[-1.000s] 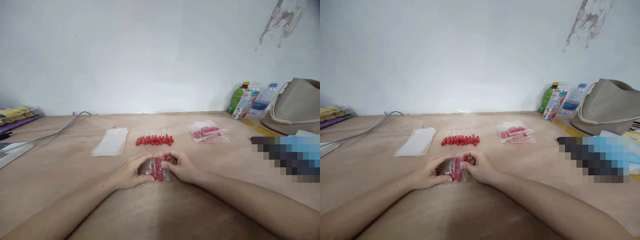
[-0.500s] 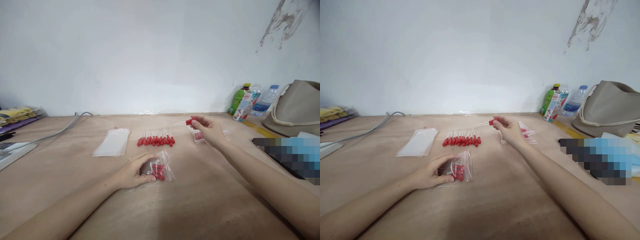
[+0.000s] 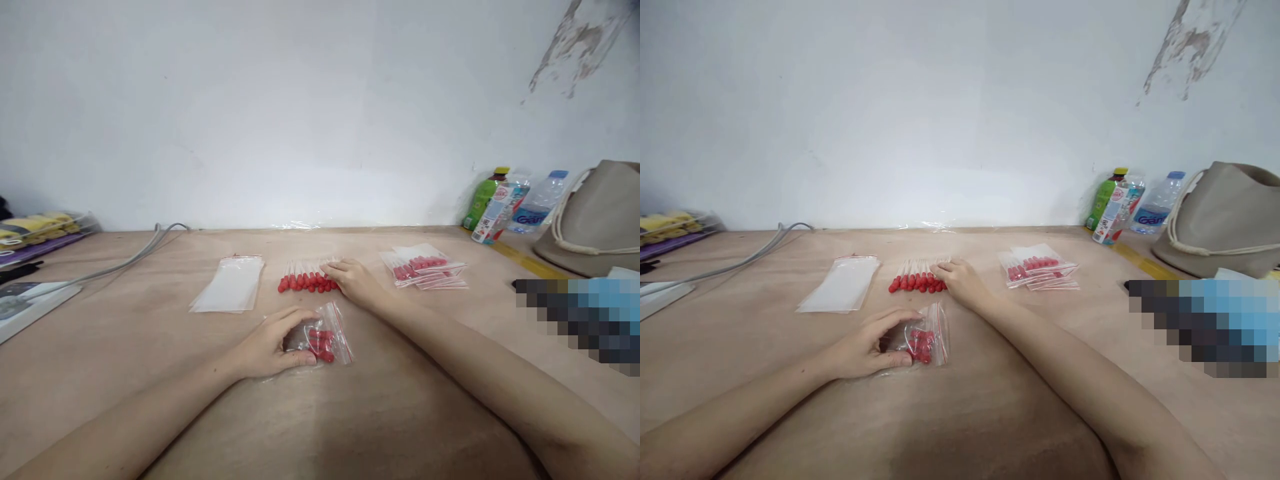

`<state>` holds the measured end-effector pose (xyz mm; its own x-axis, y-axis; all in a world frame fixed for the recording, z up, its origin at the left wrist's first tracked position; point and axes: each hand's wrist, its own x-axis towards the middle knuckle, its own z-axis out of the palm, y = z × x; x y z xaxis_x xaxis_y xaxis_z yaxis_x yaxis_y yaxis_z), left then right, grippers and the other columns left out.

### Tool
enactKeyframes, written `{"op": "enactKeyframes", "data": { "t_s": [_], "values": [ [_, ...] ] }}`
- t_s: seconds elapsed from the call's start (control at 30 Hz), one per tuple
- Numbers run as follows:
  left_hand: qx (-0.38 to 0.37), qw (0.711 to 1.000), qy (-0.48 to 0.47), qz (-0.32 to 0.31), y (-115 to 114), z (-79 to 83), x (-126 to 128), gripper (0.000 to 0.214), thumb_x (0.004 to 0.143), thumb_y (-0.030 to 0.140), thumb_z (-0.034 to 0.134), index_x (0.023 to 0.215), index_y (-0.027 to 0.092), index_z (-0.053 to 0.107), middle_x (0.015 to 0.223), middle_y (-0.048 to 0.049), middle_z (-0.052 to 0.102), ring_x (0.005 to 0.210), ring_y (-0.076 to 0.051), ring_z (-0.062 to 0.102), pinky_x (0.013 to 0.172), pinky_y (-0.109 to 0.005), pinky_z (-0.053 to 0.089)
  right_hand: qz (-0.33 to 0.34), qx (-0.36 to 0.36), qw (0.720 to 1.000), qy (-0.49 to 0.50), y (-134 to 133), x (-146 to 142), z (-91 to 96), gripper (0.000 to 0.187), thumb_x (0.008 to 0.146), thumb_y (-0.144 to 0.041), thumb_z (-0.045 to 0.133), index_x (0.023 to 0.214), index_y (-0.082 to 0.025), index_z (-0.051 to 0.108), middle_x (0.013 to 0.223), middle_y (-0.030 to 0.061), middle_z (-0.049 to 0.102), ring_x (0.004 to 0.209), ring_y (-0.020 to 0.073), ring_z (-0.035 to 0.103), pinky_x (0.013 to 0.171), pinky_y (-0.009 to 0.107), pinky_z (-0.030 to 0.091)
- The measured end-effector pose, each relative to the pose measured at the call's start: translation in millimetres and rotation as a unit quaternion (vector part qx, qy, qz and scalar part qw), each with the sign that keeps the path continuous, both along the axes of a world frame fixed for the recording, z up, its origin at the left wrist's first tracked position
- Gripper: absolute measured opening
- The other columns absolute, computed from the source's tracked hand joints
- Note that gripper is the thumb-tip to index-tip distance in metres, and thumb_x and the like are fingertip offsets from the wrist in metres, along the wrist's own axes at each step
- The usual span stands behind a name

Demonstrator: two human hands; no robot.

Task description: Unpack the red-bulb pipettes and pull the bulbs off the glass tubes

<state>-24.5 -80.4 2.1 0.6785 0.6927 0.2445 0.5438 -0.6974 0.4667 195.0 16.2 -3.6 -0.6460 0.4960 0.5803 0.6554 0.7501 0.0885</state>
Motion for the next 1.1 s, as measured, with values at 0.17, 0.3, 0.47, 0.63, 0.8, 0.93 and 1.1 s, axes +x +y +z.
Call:
{"op": "enactKeyframes", "data": {
  "t_s": [0.17, 0.3, 0.47, 0.63, 0.8, 0.93, 1.1],
  "values": [
    [0.003, 1.000, -0.007, -0.003, 0.4, -0.2, 0.6, 0.053, 0.075, 0.044, 0.061, 0.120, 0.022, 0.043, 0.111, -0.0065, 0.055, 0.100, -0.020, 0.052, 0.086, -0.033, 0.042, -0.055, 0.003, 0.998, 0.018, -13.0, 3.3, 3.2, 0.029, 0.087, -0.028, 0.046, 0.112, -0.016, 0.056, 0.096, 0.0092, 0.067, 0.088, 0.0220, 0.056, 0.076, 0.036, 0.038],
    [-0.001, 1.000, -0.009, -0.005, 0.4, 0.1, 0.8, 0.053, 0.076, 0.044, 0.060, 0.121, 0.021, 0.042, 0.111, -0.0072, 0.055, 0.100, -0.021, 0.053, 0.085, -0.033, 0.043, -0.040, -0.030, 0.985, 0.168, -33.6, 13.7, 2.8, 0.019, 0.086, -0.024, 0.047, 0.097, -0.016, 0.060, 0.090, 0.0075, 0.065, 0.083, 0.0182, 0.056, 0.075, 0.032, 0.039],
    [-0.003, 1.000, -0.013, -0.006, -0.2, 1.5, 2.5, 0.053, 0.076, 0.044, 0.060, 0.121, 0.021, 0.043, 0.112, -0.0081, 0.055, 0.101, -0.022, 0.052, 0.086, -0.035, 0.043, 0.051, -0.180, 0.950, 0.249, -69.0, 25.5, -10.8, 0.008, 0.079, -0.020, 0.053, 0.081, -0.017, 0.060, 0.073, 0.0020, 0.058, 0.069, 0.0126, 0.053, 0.066, 0.025, 0.042],
    [-0.005, 1.000, -0.008, 0.002, -2.4, 1.8, 3.3, 0.051, 0.078, 0.042, 0.057, 0.123, 0.022, 0.041, 0.115, -0.0074, 0.054, 0.103, -0.021, 0.052, 0.087, -0.035, 0.043, 0.098, -0.261, 0.942, 0.189, -87.3, 20.8, -11.8, 0.012, 0.078, -0.023, 0.056, 0.078, -0.021, 0.067, 0.066, 0.0001, 0.054, 0.069, 0.0124, 0.051, 0.065, 0.025, 0.040],
    [0.007, 1.000, -0.014, -0.005, -2.7, -0.2, 2.4, 0.054, 0.078, 0.040, 0.058, 0.125, 0.023, 0.039, 0.120, -0.0070, 0.053, 0.107, -0.021, 0.051, 0.090, -0.034, 0.042, 0.127, -0.324, 0.925, 0.155, -88.4, 10.7, -2.2, 0.018, 0.079, -0.032, 0.057, 0.091, -0.021, 0.066, 0.083, 0.0026, 0.058, 0.081, 0.0148, 0.052, 0.073, 0.028, 0.042],
    [0.013, 1.000, -0.008, -0.002, -3.4, -0.2, 3.9, 0.048, 0.081, 0.038, 0.054, 0.125, 0.023, 0.041, 0.122, -0.0063, 0.052, 0.110, -0.020, 0.050, 0.092, -0.034, 0.041, 0.149, -0.352, 0.917, 0.116, -87.7, 9.9, 1.6, 0.023, 0.075, -0.035, 0.061, 0.092, -0.019, 0.064, 0.093, 0.0039, 0.058, 0.087, 0.0162, 0.052, 0.078, 0.029, 0.042],
    [0.016, 1.000, 0.004, 0.024, -5.1, -1.1, 6.6, 0.042, 0.085, 0.037, 0.049, 0.124, 0.024, 0.042, 0.124, -0.0056, 0.052, 0.110, -0.020, 0.050, 0.093, -0.034, 0.041, 0.145, -0.384, 0.900, 0.145, -88.3, 9.7, 0.9, 0.030, 0.066, -0.033, 0.069, 0.091, -0.018, 0.058, 0.096, 0.0028, 0.058, 0.087, 0.0163, 0.053, 0.077, 0.029, 0.042]
  ]
}}
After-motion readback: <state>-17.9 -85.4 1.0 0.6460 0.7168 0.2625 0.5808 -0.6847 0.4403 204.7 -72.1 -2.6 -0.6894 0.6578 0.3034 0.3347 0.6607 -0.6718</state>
